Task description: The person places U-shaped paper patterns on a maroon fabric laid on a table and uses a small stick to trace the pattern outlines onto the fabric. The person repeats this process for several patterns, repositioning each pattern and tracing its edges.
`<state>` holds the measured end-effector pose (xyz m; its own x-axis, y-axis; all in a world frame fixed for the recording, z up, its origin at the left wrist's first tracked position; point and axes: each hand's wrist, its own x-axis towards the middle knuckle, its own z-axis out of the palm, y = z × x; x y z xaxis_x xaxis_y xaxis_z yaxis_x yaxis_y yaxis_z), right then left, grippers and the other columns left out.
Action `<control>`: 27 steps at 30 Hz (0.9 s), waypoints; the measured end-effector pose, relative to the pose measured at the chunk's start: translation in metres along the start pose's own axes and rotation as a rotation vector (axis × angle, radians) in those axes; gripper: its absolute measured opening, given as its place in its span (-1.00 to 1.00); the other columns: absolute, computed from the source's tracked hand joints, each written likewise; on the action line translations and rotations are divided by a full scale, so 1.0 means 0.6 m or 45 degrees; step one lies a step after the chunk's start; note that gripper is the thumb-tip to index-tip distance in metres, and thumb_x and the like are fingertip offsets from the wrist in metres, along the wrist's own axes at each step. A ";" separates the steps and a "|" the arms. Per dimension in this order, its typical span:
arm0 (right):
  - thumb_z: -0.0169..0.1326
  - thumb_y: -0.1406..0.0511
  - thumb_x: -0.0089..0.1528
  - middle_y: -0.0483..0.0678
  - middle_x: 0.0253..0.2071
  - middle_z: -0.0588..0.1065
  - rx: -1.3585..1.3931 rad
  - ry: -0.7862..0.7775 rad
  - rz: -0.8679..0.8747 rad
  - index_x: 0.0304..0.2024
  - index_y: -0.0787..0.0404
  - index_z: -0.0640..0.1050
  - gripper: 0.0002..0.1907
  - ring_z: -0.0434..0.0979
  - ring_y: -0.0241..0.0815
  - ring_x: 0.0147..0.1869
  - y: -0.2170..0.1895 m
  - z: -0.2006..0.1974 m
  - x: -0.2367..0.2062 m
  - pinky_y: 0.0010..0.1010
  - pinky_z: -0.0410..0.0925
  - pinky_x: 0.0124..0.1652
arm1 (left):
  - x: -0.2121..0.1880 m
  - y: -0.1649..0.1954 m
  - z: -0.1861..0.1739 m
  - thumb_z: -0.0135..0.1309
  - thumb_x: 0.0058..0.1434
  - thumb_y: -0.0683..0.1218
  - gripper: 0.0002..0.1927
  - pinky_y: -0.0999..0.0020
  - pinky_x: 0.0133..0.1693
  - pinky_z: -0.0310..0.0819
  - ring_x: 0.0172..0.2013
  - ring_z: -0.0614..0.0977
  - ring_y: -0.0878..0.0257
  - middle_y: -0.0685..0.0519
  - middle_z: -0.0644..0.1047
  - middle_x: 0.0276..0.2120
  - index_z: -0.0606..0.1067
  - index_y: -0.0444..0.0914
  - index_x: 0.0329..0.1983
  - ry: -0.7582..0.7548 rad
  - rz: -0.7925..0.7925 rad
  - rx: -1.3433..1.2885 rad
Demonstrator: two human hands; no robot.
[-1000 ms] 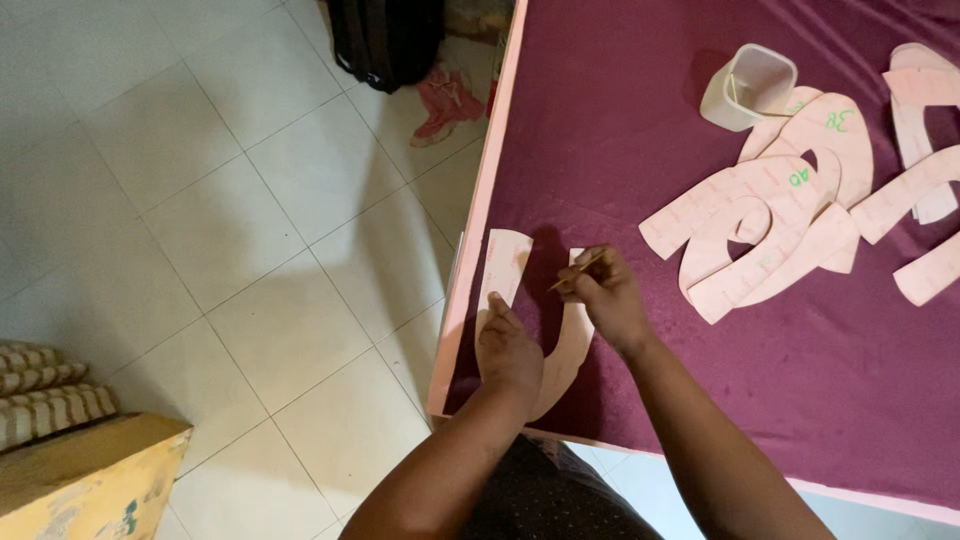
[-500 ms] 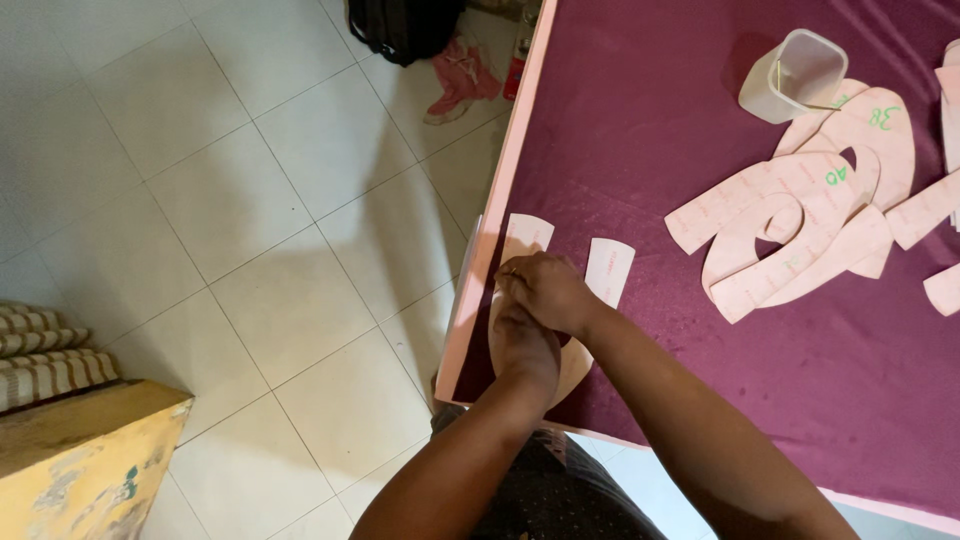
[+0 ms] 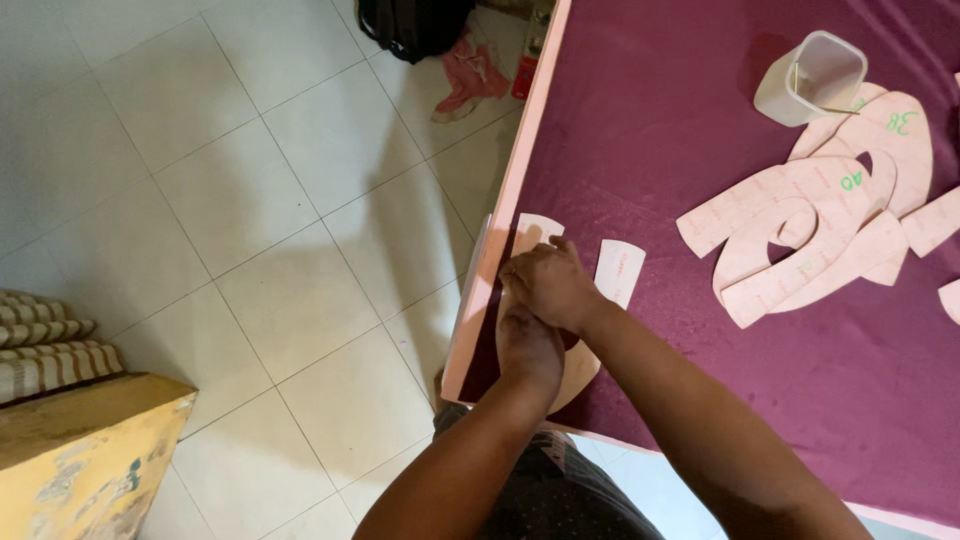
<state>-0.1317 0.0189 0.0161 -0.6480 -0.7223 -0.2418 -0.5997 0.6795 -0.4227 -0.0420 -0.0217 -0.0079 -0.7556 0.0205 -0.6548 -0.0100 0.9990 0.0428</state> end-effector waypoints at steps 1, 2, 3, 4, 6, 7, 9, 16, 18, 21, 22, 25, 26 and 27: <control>0.01 0.21 0.33 -0.14 -0.23 0.65 -0.011 0.033 0.026 -0.16 0.07 0.68 -0.77 0.56 -0.14 0.00 0.004 -0.007 0.004 0.03 0.12 0.27 | -0.008 -0.002 -0.004 -0.06 0.38 -0.06 -0.57 0.33 -0.02 0.45 0.11 0.54 0.14 -0.13 0.47 0.19 0.41 -0.34 0.27 0.024 0.036 0.152; 0.01 0.21 0.35 -0.14 -0.21 0.64 -0.022 0.065 0.054 -0.14 0.08 0.67 -0.77 0.56 -0.15 0.00 0.009 -0.015 0.008 -0.01 0.17 0.27 | -0.016 -0.003 -0.006 -0.01 0.29 -0.03 -0.43 0.26 -0.03 0.43 0.12 0.51 0.07 -0.21 0.38 0.28 0.33 -0.41 0.31 0.045 0.074 0.303; 0.00 0.21 0.38 -0.13 -0.20 0.64 -0.033 0.096 0.080 -0.11 0.09 0.66 -0.77 0.56 -0.15 0.01 0.011 -0.020 0.009 -0.05 0.21 0.27 | -0.021 -0.004 -0.006 0.04 0.20 0.01 -0.27 0.19 -0.03 0.41 0.13 0.49 0.00 -0.30 0.30 0.36 0.25 -0.49 0.36 0.067 0.111 0.453; 0.02 0.21 0.34 -0.13 -0.20 0.64 -0.069 0.090 0.038 -0.12 0.08 0.66 -0.78 0.56 -0.15 0.00 0.010 -0.023 0.007 -0.03 0.20 0.27 | -0.021 -0.004 -0.005 0.05 0.25 0.00 -0.29 0.19 -0.02 0.41 0.14 0.48 -0.01 -0.29 0.34 0.34 0.28 -0.50 0.38 0.049 0.111 0.406; 0.06 0.22 0.28 -0.14 -0.21 0.64 -0.140 0.078 -0.043 -0.13 0.08 0.67 -0.79 0.56 -0.14 0.00 0.004 -0.023 0.000 0.03 0.17 0.28 | -0.016 -0.002 0.005 0.07 0.35 -0.02 -0.31 0.20 0.01 0.40 0.17 0.47 -0.03 -0.27 0.42 0.28 0.32 -0.53 0.44 0.012 0.116 0.314; 0.07 0.22 0.26 -0.14 -0.24 0.64 -0.160 0.043 -0.098 -0.16 0.07 0.67 -0.80 0.56 -0.15 -0.01 -0.003 -0.018 -0.006 0.07 0.14 0.30 | -0.008 0.000 0.010 0.04 0.34 0.02 -0.32 0.15 0.08 0.37 0.20 0.44 -0.03 -0.24 0.38 0.29 0.30 -0.45 0.42 0.083 0.086 0.120; 0.09 0.23 0.21 -0.15 -0.30 0.64 -0.202 -0.026 -0.209 -0.20 0.06 0.67 -0.82 0.57 -0.17 -0.02 -0.019 -0.007 -0.017 0.14 0.08 0.34 | 0.009 0.003 0.019 0.00 0.32 0.11 -0.36 0.06 0.24 0.30 0.26 0.38 -0.02 -0.17 0.31 0.30 0.26 -0.30 0.37 0.227 0.029 -0.266; 0.01 0.24 0.34 -0.12 -0.23 0.64 -0.157 0.149 -0.020 -0.15 0.07 0.67 -0.79 0.60 -0.14 -0.12 0.029 -0.036 0.044 0.03 0.19 0.24 | -0.001 -0.024 0.019 0.07 0.31 -0.09 -0.26 0.21 -0.01 0.47 -0.02 0.52 -0.02 -0.43 0.17 0.33 0.12 -0.48 0.46 0.240 0.095 -0.163; 0.02 0.21 0.35 -0.09 -0.22 0.64 -0.090 0.233 -0.008 -0.17 0.09 0.67 -0.78 0.61 -0.11 -0.10 0.043 -0.045 0.055 0.01 0.20 0.21 | -0.005 -0.030 0.008 0.04 0.41 -0.13 -0.16 0.23 -0.02 0.50 -0.12 0.57 0.02 -0.30 0.39 0.08 -0.02 -0.52 0.63 0.326 -0.017 -0.682; 0.02 0.18 0.33 -0.13 -0.25 0.65 -0.010 0.004 0.021 -0.16 0.07 0.67 -0.77 0.61 -0.13 -0.13 0.043 -0.048 0.055 -0.12 0.25 0.18 | -0.006 -0.037 -0.002 0.40 -0.20 0.03 0.15 0.26 -0.10 0.54 -0.10 0.53 0.06 -0.42 -0.04 0.51 0.13 -0.48 0.42 0.134 0.157 0.004; 0.02 0.18 0.33 -0.11 -0.25 0.65 -0.005 0.046 0.014 -0.14 0.07 0.67 -0.77 0.62 -0.12 -0.14 0.044 -0.048 0.056 -0.11 0.26 0.18 | -0.005 -0.039 -0.004 0.33 -0.08 -0.06 0.04 0.27 -0.14 0.57 -0.14 0.55 0.08 -0.37 -0.03 0.51 0.13 -0.47 0.43 0.237 0.128 -0.081; 0.03 0.20 0.33 -0.07 -0.24 0.65 -0.011 0.213 -0.010 -0.12 0.09 0.67 -0.77 0.62 -0.07 -0.16 0.052 -0.059 0.068 -0.08 0.28 0.14 | 0.001 -0.047 -0.008 0.21 0.13 -0.27 -0.15 0.27 -0.24 0.63 -0.24 0.59 0.12 -0.23 -0.08 0.53 0.10 -0.42 0.46 0.382 0.080 -0.247; 0.04 0.21 0.32 -0.06 -0.23 0.65 -0.031 0.292 -0.020 -0.12 0.11 0.67 -0.77 0.61 -0.04 -0.15 0.057 -0.064 0.074 -0.06 0.28 0.08 | 0.004 -0.050 -0.011 0.20 0.11 -0.30 -0.12 0.27 -0.26 0.64 -0.25 0.59 0.14 -0.19 -0.14 0.55 0.07 -0.39 0.47 0.322 0.089 -0.250; 0.05 0.21 0.30 -0.05 -0.22 0.64 -0.050 0.371 -0.030 -0.13 0.12 0.66 -0.77 0.61 -0.02 -0.14 0.059 -0.066 0.077 -0.04 0.29 0.03 | 0.007 -0.054 -0.014 0.19 0.09 -0.33 -0.08 0.27 -0.28 0.65 -0.26 0.60 0.15 -0.14 -0.20 0.58 0.04 -0.37 0.48 0.261 0.097 -0.253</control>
<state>-0.2014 0.0146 0.0246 -0.7378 -0.6743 0.0313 -0.6304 0.6716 -0.3894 -0.0503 -0.0540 -0.0054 -0.8754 0.0670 -0.4787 -0.0609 0.9672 0.2466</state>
